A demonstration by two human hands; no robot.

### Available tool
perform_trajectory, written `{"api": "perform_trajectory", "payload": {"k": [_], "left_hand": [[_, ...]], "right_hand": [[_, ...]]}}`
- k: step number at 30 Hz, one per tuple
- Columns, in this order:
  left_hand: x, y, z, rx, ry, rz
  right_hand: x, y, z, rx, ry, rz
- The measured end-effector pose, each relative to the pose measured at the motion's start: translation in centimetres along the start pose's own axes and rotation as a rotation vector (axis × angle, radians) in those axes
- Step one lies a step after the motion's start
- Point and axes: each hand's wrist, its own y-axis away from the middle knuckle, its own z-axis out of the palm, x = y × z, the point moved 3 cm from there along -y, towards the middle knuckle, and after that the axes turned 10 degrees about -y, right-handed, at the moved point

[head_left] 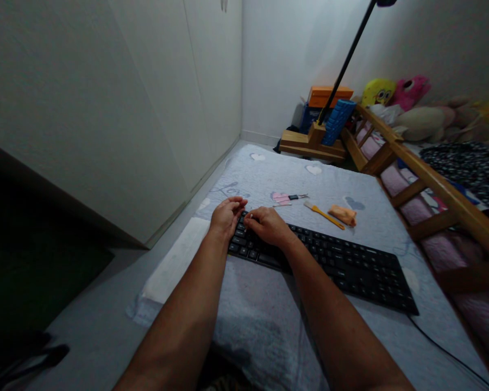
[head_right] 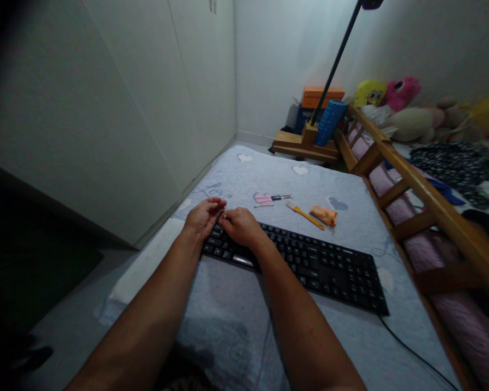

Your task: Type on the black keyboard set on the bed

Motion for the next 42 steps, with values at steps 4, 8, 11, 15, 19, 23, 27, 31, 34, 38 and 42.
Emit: {"api": "perform_trajectory", "payload": {"k": [4, 8, 11, 15, 19, 23, 27, 31, 34, 38, 42], "left_hand": [[0.2, 0.2, 0.1, 0.006, 0.003, -0.006], [0.3, 0.3, 0.2, 0.012, 0.001, -0.011], [0.2, 0.3, 0.2, 0.006, 0.003, -0.009], [0.1, 0.2, 0.1, 0.002, 0.015, -0.005], [0.2, 0.3, 0.1, 0.007, 0.004, -0.019], [0.3, 0.4, 0.2, 0.006, -0.001, -0.026], [0.2, 0.2, 0.1, 0.009, -0.006, -0.016], [0.1, 0.1, 0.1, 0.013, -0.012, -0.02], [0.1, 0.1, 0.1, 0.015, -0.01, -0.028], [0.2, 0.2, 0.1, 0.011, -0.004, -0.034], [0.2, 0.2, 0.0, 0.006, 0.005, -0.028]], "right_hand": [[0.1, 0.0, 0.1, 0.006, -0.007, -0.001], [0.2, 0.0, 0.3, 0.023, 0.004, -0.019], [0.1, -0.1, 0.4, 0.02, 0.002, -0.025], [-0.1, -0.1, 0.4, 0.014, -0.017, -0.018], [-0.1, -0.1, 0.6, 0.009, -0.024, -0.001], [-0.2, -0.2, 0.8, -0.002, -0.007, -0.011], [-0.2, -0.2, 1.0, 0.009, 0.002, -0.012], [-0.4, -0.3, 1.2, 0.012, 0.007, -0.027], [-0.4, -0.3, 1.4, 0.012, -0.003, -0.039], [-0.2, -0.3, 1.4, 0.026, 0.006, -0.039], [-0.1, -0.3, 1.0, 0.027, 0.007, -0.027]]}}
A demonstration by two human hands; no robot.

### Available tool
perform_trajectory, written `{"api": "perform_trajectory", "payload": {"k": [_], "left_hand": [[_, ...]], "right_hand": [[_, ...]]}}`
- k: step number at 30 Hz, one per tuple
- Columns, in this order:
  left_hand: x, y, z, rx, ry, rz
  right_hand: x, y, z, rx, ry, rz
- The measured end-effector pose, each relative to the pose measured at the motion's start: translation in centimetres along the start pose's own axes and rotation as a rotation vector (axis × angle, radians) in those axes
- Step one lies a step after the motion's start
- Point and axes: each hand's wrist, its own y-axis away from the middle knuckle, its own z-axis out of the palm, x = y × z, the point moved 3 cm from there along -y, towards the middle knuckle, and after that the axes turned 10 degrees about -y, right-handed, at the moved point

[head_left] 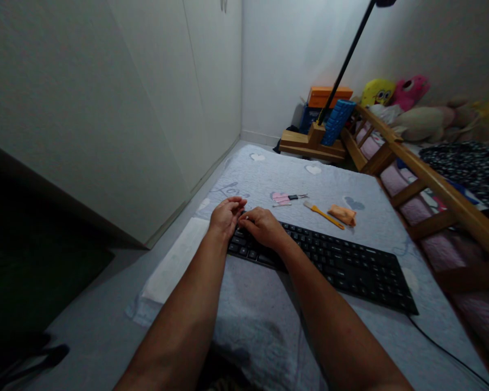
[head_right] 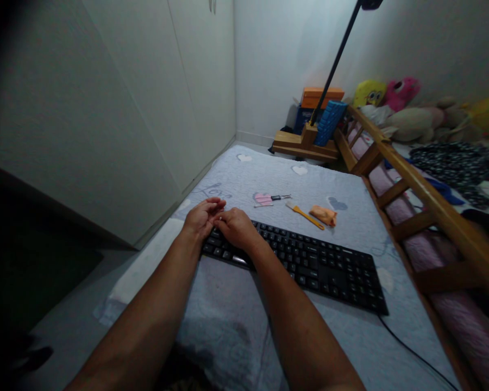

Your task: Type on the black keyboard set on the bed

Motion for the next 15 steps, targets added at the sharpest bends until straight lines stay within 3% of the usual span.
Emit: {"api": "perform_trajectory", "payload": {"k": [15], "left_hand": [[-0.25, -0.41, -0.15, -0.016, 0.021, 0.025]], "right_hand": [[0.11, 0.19, -0.86, -0.013, 0.007, 0.031]]}}
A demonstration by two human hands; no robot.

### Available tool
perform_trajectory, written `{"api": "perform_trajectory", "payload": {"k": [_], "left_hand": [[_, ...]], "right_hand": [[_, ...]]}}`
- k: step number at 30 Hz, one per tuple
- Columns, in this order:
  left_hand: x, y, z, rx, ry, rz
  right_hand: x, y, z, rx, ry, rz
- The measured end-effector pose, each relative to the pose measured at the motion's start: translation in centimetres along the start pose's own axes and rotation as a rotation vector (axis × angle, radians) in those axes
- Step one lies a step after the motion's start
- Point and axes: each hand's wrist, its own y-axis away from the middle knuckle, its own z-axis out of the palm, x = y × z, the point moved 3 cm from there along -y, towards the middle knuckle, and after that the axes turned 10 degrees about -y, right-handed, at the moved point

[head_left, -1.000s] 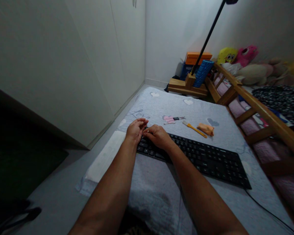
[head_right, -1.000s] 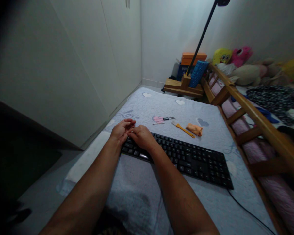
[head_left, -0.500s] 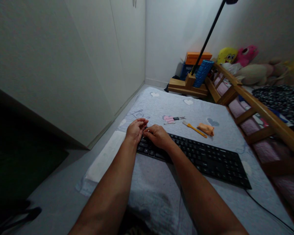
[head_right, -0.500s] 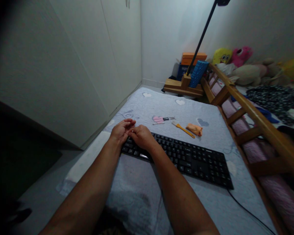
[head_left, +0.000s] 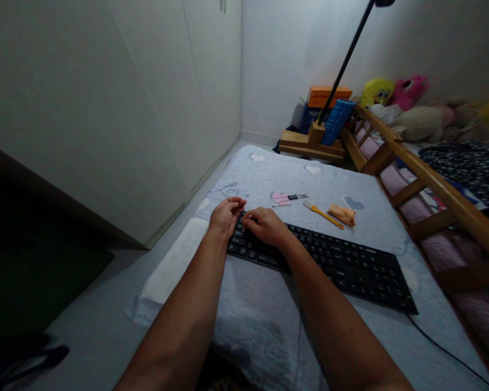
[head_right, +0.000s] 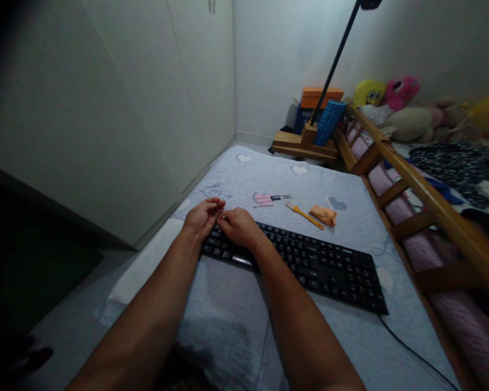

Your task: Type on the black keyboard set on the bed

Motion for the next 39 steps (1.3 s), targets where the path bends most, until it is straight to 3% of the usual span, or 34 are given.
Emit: {"api": "perform_trajectory", "payload": {"k": [39], "left_hand": [[0.1, 0.2, 0.2, 0.025, -0.029, -0.032]], "right_hand": [[-0.2, -0.2, 1.4, 0.063, -0.031, -0.016]]}}
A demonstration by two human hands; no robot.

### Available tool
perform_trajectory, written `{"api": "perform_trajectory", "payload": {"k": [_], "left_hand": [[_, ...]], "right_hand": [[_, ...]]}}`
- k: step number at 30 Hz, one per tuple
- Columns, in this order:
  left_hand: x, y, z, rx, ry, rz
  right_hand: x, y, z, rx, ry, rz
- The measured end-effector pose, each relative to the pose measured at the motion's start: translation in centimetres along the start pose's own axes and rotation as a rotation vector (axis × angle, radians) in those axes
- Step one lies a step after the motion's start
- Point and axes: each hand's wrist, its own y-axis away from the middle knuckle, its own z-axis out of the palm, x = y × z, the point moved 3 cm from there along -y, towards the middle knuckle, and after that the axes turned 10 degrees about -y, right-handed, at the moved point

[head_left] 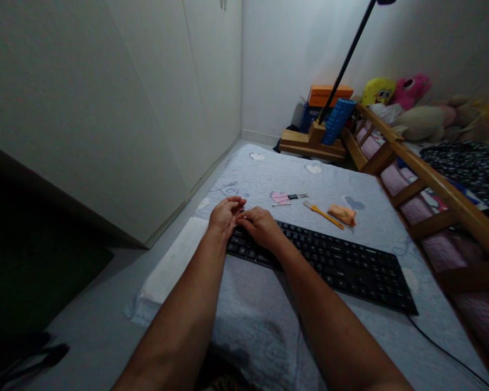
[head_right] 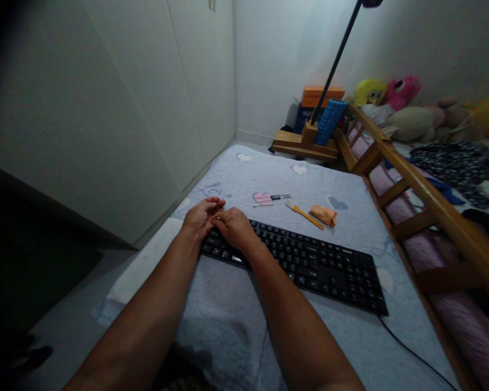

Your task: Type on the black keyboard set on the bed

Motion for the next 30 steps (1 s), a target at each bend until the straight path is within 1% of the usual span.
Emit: {"api": "perform_trajectory", "payload": {"k": [12, 30], "left_hand": [[0.15, 0.2, 0.0, -0.018, 0.01, 0.022], [0.03, -0.06, -0.04, -0.024, 0.021, 0.03]], "right_hand": [[0.4, -0.08, -0.13, 0.049, 0.045, 0.02], [0.35, -0.02, -0.36, 0.079, 0.055, 0.053]]}}
